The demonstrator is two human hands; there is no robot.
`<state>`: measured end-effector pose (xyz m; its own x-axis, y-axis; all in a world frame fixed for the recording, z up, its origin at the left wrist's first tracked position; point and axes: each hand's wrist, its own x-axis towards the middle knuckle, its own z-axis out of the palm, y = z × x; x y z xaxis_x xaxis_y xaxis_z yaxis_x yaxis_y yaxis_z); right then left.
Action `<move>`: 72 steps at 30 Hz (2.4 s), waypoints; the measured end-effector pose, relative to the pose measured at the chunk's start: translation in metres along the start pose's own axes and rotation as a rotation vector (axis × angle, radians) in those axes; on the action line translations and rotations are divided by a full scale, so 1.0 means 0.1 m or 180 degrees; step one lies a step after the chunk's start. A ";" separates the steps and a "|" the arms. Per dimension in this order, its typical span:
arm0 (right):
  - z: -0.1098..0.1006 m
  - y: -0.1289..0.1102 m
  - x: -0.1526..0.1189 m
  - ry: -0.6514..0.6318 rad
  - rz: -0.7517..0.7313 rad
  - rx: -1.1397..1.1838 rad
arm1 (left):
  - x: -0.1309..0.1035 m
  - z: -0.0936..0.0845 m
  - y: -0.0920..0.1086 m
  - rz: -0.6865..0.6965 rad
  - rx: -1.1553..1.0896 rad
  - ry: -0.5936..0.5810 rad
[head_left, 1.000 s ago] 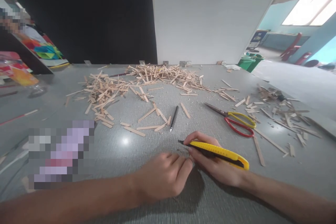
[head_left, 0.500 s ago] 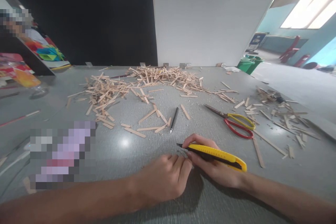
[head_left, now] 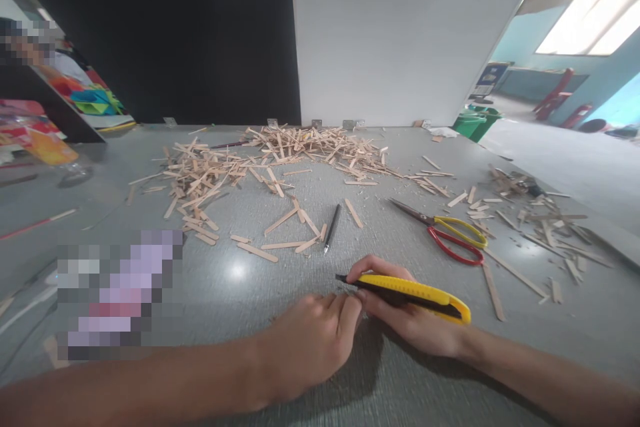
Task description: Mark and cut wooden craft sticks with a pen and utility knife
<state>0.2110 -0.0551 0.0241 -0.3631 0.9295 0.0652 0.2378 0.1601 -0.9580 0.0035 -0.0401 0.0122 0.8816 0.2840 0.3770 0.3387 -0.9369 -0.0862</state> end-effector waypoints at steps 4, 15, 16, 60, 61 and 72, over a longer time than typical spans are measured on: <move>0.00 -0.01 0.00 -0.0087 0.0023 0.0149 | -0.01 0.03 -0.03 -0.0184 0.0015 0.0023; 0.00 -0.02 -0.02 0.0209 0.0112 -0.0174 | -0.01 -0.08 -0.12 -0.0976 -0.0097 -0.0170; 0.00 -0.02 -0.03 0.0308 0.0196 -0.0202 | 0.00 -0.12 -0.19 -0.1044 -0.0083 -0.0217; 0.03 0.20 -0.03 0.0404 -0.0335 -0.0581 | 0.80 -0.59 -1.79 -0.2225 -0.1232 -0.0508; 0.03 0.21 -0.03 0.0436 -0.0362 -0.0584 | 0.78 -0.59 -1.82 -0.2195 -0.1125 -0.0528; 0.02 0.22 -0.05 0.0358 -0.0369 -0.0590 | 0.05 -0.49 -1.56 -0.1299 -0.0801 -0.2298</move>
<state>0.2163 -0.0572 0.0017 -0.2975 0.9308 0.2124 0.3652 0.3165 -0.8755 -0.0605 0.0973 0.0724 0.7288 0.5879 -0.3511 0.6666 -0.7265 0.1670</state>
